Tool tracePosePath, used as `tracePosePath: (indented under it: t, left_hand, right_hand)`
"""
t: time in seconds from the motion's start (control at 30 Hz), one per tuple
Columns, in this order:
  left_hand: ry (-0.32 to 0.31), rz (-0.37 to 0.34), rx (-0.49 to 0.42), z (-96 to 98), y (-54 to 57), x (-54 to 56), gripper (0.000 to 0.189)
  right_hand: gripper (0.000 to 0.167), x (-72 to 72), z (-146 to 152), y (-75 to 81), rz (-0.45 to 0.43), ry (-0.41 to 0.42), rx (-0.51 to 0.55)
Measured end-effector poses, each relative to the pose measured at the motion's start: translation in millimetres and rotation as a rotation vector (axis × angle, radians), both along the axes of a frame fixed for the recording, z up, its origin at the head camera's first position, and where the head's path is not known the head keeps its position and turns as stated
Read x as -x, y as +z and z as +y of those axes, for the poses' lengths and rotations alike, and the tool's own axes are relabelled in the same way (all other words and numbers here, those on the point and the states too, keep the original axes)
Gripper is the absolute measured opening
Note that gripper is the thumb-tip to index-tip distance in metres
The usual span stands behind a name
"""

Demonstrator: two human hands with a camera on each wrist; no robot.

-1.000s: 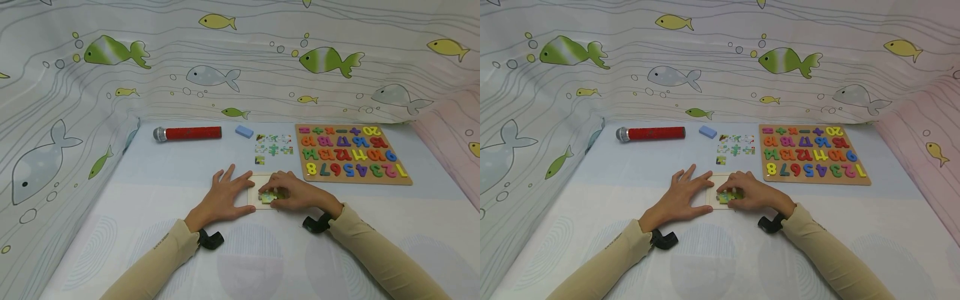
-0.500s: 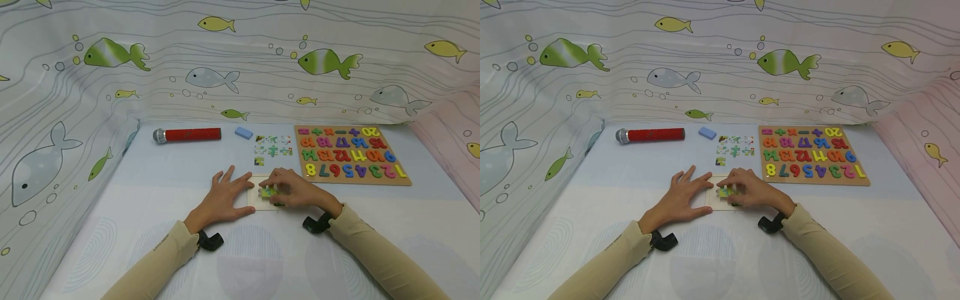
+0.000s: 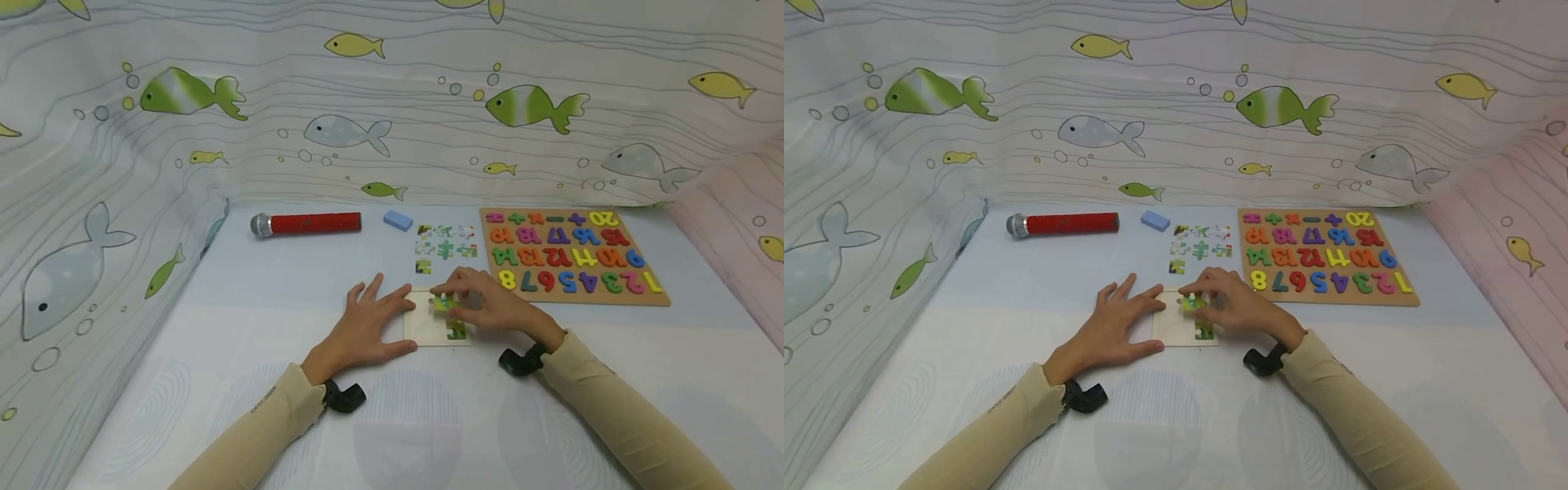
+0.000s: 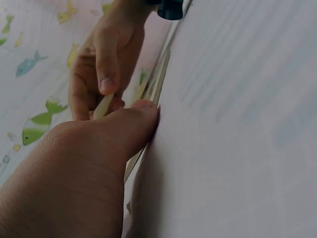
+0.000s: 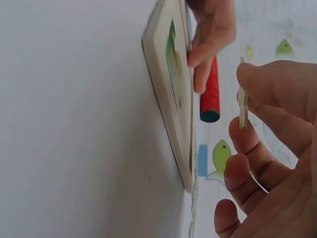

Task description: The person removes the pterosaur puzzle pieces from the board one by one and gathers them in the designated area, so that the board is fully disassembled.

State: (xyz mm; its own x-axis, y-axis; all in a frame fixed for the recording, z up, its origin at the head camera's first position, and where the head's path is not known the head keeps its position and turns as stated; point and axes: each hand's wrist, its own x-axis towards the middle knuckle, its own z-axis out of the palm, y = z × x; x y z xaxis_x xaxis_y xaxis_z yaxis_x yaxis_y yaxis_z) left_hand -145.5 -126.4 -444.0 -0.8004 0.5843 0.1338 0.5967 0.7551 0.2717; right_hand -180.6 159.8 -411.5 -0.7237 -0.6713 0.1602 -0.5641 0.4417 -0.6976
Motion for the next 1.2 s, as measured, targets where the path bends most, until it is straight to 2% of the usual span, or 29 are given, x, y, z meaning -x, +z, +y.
tracePosePath:
  t: [0.2,0.4,0.6,0.93,1.2]
  left_hand:
    - [-0.003,-0.004,-0.002,0.3,-1.8,0.5,0.063]
    - [-0.003,-0.014,-0.004,0.5,0.4,0.6,0.064]
    - [0.001,-0.014,-0.006,0.3,0.1,0.1,0.063]
    - [0.005,-0.013,-0.018,1.3,0.0,-1.8,0.062]
    - [0.002,-0.024,-0.022,1.7,1.6,-2.1,0.063]
  right_hand:
    - [0.042,10.9,9,-3.7,0.072,-0.033,0.032]
    - [0.042,24.5,12,-5.8,0.11,-0.092,-0.021]
    - [0.042,37.0,10,-1.5,0.126,-0.102,-0.072]
    - [0.041,53.4,3,-1.6,0.03,-0.136,-0.183]
    - [0.038,61.3,2,-4.4,0.025,-0.108,-0.157]
